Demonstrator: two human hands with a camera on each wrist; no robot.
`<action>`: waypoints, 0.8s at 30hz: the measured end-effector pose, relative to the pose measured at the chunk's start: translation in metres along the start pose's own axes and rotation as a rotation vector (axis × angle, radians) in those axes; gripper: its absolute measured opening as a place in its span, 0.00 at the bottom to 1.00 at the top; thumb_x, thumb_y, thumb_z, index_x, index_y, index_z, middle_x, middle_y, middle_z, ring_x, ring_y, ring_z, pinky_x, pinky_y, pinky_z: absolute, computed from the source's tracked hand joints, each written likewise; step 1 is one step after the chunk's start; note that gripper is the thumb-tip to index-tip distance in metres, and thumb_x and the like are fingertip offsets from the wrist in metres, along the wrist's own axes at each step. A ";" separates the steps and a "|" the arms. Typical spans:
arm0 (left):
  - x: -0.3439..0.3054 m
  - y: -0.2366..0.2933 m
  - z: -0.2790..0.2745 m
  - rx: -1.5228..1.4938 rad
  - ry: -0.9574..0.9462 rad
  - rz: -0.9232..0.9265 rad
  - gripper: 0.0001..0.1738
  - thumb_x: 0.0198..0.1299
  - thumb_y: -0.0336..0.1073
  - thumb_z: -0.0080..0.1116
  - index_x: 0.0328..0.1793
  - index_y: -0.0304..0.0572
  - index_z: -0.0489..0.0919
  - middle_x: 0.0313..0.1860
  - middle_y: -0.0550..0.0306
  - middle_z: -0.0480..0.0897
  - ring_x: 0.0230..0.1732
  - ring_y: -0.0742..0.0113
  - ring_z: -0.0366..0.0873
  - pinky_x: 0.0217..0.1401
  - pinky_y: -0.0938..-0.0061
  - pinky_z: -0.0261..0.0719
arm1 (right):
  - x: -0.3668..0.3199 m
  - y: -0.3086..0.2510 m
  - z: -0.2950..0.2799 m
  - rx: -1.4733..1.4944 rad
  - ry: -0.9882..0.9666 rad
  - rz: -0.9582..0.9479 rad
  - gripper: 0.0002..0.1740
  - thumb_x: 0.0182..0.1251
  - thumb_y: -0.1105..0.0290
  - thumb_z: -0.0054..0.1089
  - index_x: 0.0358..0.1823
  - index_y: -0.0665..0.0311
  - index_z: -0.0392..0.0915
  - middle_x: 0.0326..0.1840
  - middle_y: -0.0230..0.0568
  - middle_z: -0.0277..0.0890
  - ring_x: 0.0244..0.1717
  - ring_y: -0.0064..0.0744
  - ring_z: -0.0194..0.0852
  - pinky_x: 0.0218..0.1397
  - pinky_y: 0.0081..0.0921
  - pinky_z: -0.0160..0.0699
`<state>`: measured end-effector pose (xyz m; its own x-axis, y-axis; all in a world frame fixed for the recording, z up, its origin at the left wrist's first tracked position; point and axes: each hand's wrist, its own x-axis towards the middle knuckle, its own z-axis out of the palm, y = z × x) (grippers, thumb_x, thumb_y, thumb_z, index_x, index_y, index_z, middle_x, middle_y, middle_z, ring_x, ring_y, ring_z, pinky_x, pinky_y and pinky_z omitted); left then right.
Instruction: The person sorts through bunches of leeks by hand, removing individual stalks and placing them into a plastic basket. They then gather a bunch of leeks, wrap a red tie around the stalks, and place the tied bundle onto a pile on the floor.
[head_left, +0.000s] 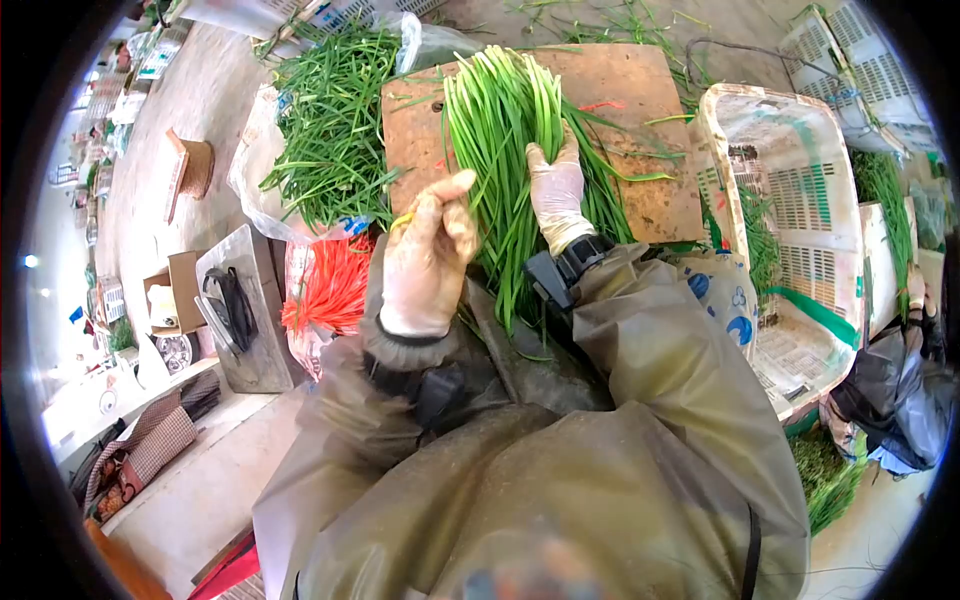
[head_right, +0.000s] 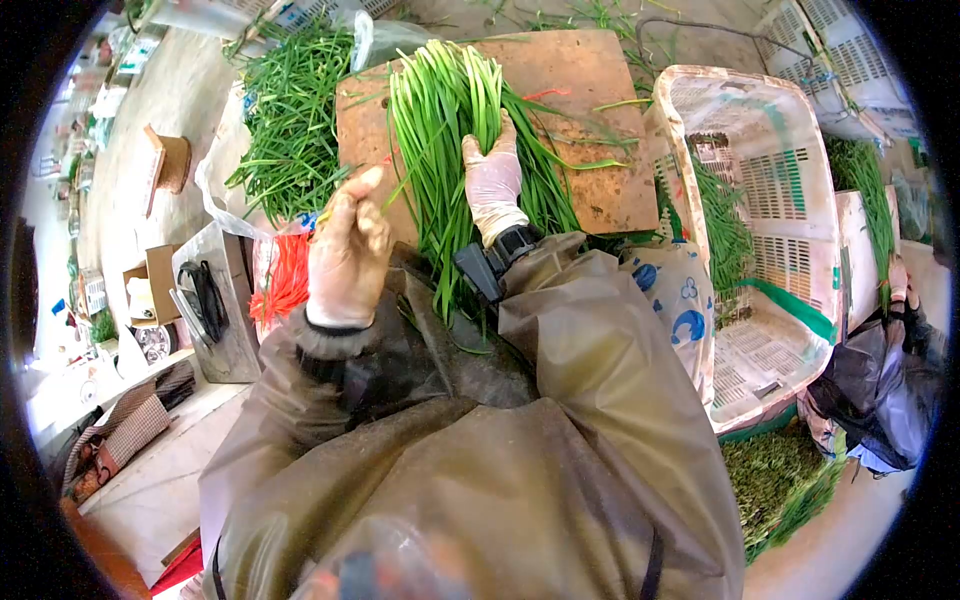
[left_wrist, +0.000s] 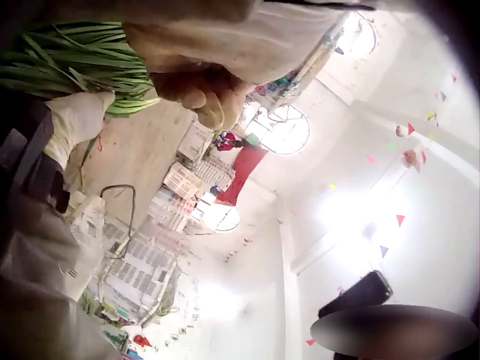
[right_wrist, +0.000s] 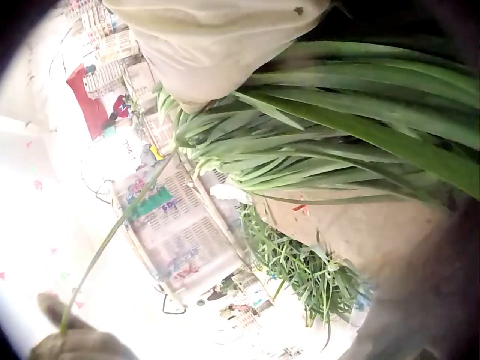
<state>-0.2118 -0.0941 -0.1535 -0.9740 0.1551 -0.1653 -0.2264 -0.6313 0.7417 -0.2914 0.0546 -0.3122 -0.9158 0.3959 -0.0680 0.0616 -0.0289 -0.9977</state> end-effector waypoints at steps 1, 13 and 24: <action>-0.012 0.008 0.003 0.016 0.003 -0.051 0.22 0.73 0.44 0.51 0.60 0.31 0.77 0.28 0.66 0.72 0.28 0.77 0.68 0.30 0.82 0.66 | 0.000 0.000 0.000 0.017 -0.008 0.008 0.38 0.66 0.71 0.61 0.75 0.71 0.53 0.62 0.54 0.74 0.59 0.40 0.76 0.63 0.30 0.70; -0.016 0.198 0.002 0.521 0.010 0.340 0.19 0.76 0.38 0.43 0.64 0.32 0.73 0.29 0.68 0.66 0.30 0.77 0.63 0.38 0.81 0.65 | 0.004 -0.064 -0.038 0.246 -0.134 0.218 0.30 0.67 0.74 0.61 0.69 0.66 0.63 0.47 0.36 0.77 0.37 0.22 0.73 0.37 0.21 0.78; 0.264 0.254 0.025 1.345 -0.033 0.439 0.47 0.56 0.30 0.60 0.82 0.51 0.52 0.35 0.59 0.78 0.29 0.69 0.74 0.28 0.73 0.75 | 0.000 -0.101 -0.106 0.271 -0.048 0.156 0.13 0.69 0.69 0.60 0.52 0.61 0.74 0.34 0.31 0.80 0.22 0.17 0.72 0.24 0.15 0.71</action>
<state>-0.5266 -0.1945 0.0075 -0.9566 0.1671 0.2385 0.2912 0.5601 0.7756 -0.2552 0.1549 -0.2119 -0.9216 0.3240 -0.2138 0.1009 -0.3319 -0.9379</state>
